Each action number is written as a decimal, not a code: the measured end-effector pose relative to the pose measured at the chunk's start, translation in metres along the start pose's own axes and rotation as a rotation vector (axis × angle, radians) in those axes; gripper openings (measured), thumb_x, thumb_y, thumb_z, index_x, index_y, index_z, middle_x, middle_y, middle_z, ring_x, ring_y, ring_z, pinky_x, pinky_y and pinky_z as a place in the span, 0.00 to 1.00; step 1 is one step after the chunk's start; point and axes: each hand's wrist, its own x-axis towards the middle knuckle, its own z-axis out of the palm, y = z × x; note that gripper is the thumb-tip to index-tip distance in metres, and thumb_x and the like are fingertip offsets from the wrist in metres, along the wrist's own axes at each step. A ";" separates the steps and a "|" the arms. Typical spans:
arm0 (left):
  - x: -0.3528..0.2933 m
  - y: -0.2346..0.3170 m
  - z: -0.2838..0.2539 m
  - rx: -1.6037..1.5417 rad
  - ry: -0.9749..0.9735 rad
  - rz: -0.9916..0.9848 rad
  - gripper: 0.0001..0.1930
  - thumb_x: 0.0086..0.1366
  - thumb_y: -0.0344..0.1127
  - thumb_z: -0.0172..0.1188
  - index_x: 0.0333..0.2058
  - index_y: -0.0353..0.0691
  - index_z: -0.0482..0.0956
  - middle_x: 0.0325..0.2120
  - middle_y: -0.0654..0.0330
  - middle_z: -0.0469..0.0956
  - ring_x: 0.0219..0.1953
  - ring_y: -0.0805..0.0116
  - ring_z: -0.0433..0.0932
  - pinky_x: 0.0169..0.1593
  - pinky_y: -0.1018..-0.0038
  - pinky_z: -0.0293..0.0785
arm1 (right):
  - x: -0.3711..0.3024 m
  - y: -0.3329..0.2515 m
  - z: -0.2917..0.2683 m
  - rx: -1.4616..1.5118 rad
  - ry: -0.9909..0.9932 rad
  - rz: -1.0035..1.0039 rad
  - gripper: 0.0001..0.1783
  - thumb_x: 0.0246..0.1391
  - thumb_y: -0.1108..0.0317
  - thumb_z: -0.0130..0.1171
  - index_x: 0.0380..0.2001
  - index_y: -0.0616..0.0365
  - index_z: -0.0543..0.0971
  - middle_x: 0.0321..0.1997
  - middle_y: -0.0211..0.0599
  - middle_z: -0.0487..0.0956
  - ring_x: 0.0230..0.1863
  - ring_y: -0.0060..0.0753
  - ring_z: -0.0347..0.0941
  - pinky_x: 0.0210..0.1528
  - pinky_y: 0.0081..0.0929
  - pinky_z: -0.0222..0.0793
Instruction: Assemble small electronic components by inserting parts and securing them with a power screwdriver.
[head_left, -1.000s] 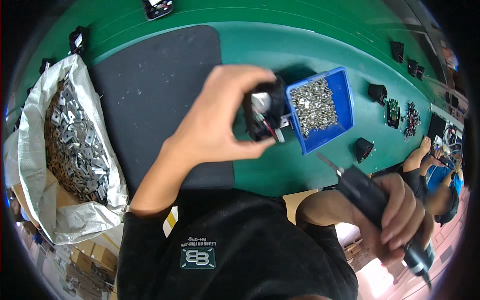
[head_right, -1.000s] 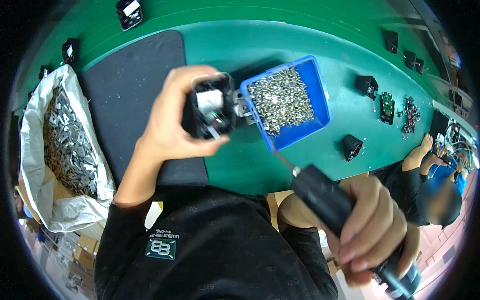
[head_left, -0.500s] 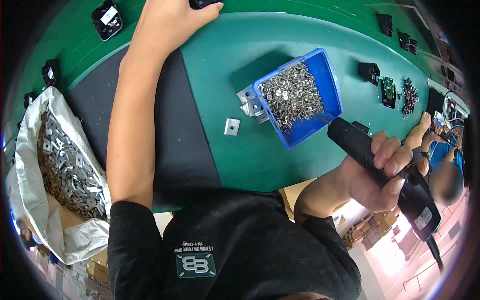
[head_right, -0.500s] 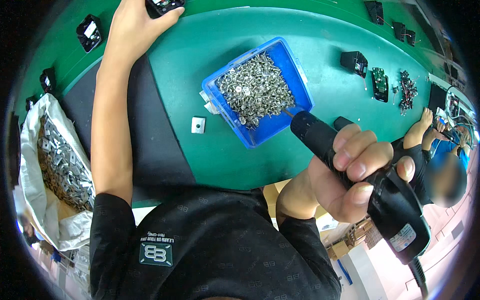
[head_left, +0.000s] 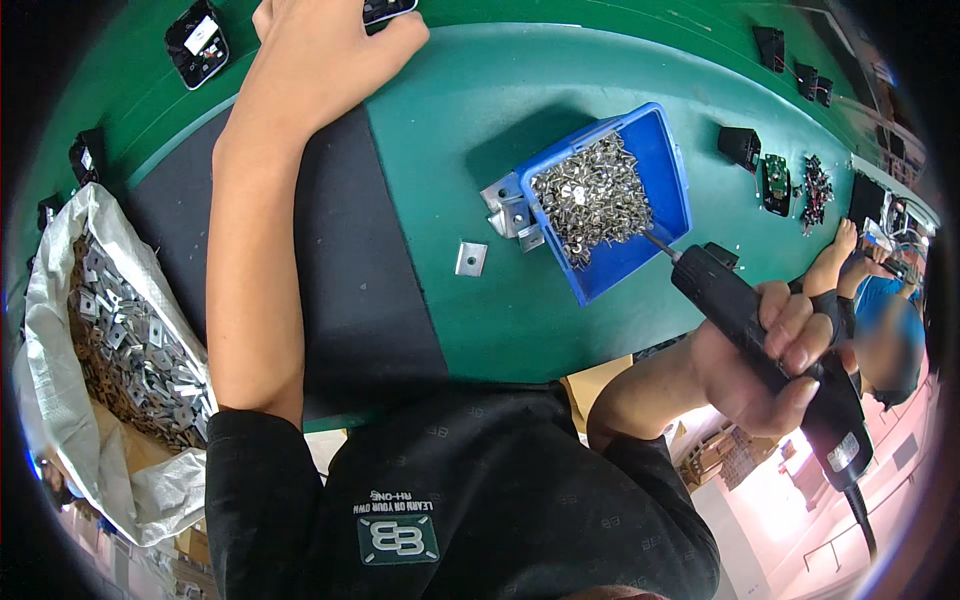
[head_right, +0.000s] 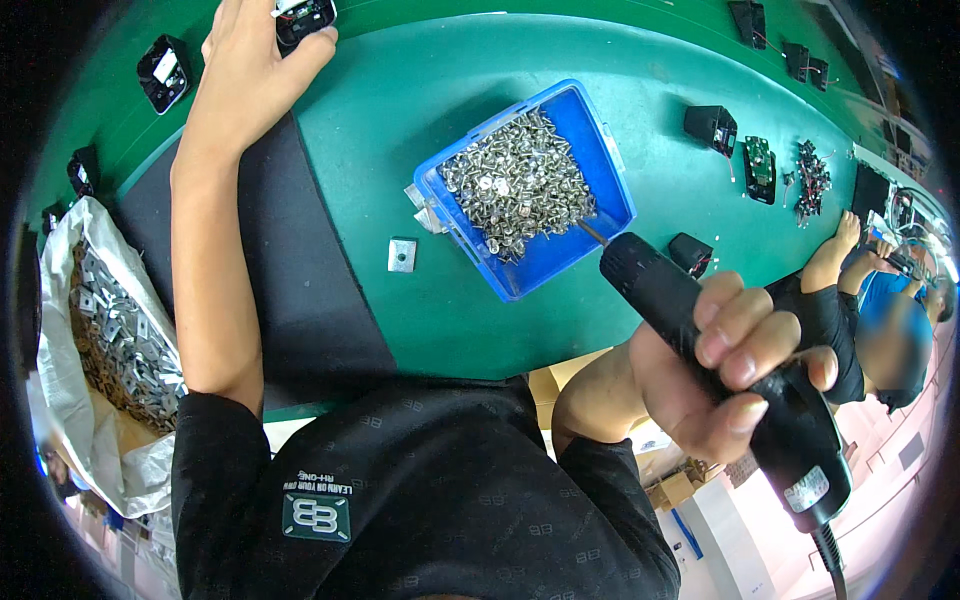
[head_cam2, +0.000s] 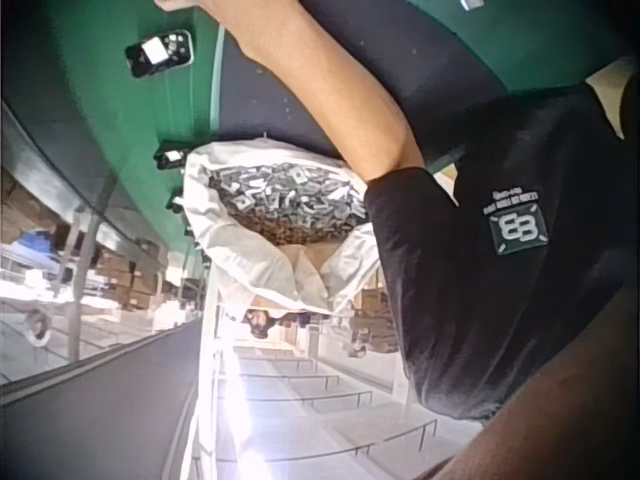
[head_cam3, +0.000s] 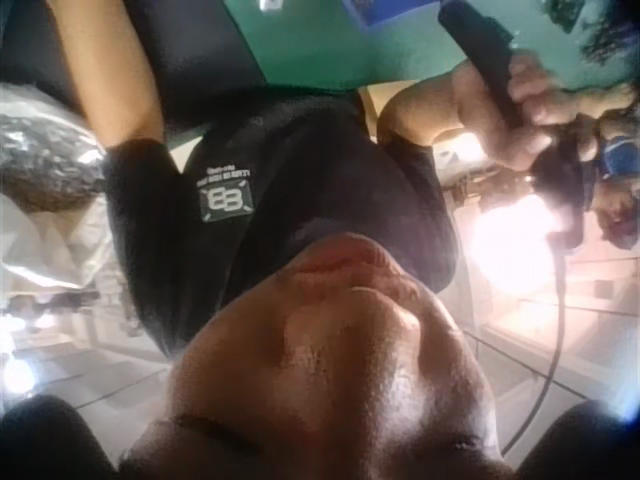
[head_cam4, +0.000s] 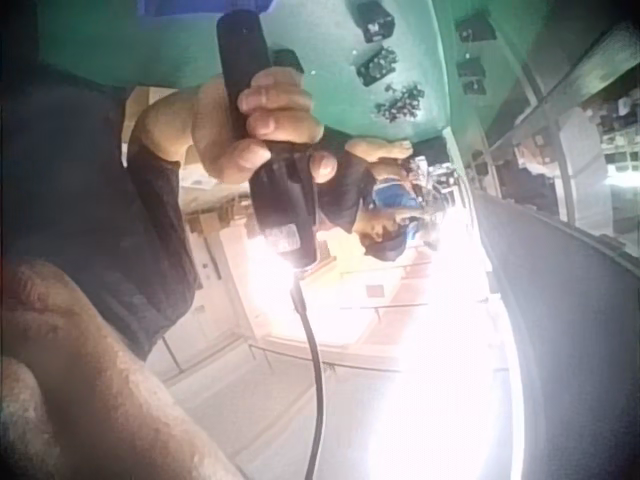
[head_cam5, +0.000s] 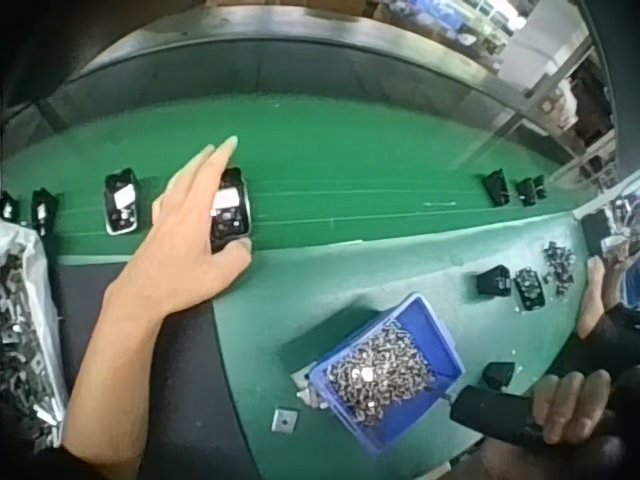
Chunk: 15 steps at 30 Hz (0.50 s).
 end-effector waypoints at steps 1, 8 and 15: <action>-0.002 0.005 -0.003 0.051 0.008 0.043 0.41 0.48 0.34 0.59 0.63 0.39 0.56 0.59 0.41 0.61 0.62 0.42 0.57 0.64 0.55 0.51 | 0.000 -0.003 -0.002 0.051 0.012 -0.042 0.24 0.47 0.66 0.58 0.50 0.51 0.69 0.28 0.29 0.73 0.28 0.24 0.68 0.37 0.26 0.61; -0.022 0.054 -0.003 -0.133 -0.017 0.534 0.28 0.42 0.37 0.68 0.47 0.44 0.77 0.47 0.57 0.74 0.53 0.59 0.71 0.56 0.66 0.64 | 0.001 -0.021 0.010 0.074 0.126 -0.145 0.23 0.44 0.65 0.65 0.46 0.49 0.74 0.26 0.21 0.73 0.25 0.16 0.68 0.30 0.17 0.60; -0.061 0.095 0.030 -0.493 -0.190 0.607 0.19 0.42 0.40 0.72 0.36 0.47 0.80 0.38 0.68 0.78 0.47 0.67 0.75 0.56 0.58 0.56 | 0.002 -0.032 0.023 0.212 0.170 -0.160 0.22 0.41 0.69 0.67 0.43 0.49 0.74 0.23 0.20 0.74 0.24 0.17 0.71 0.31 0.16 0.64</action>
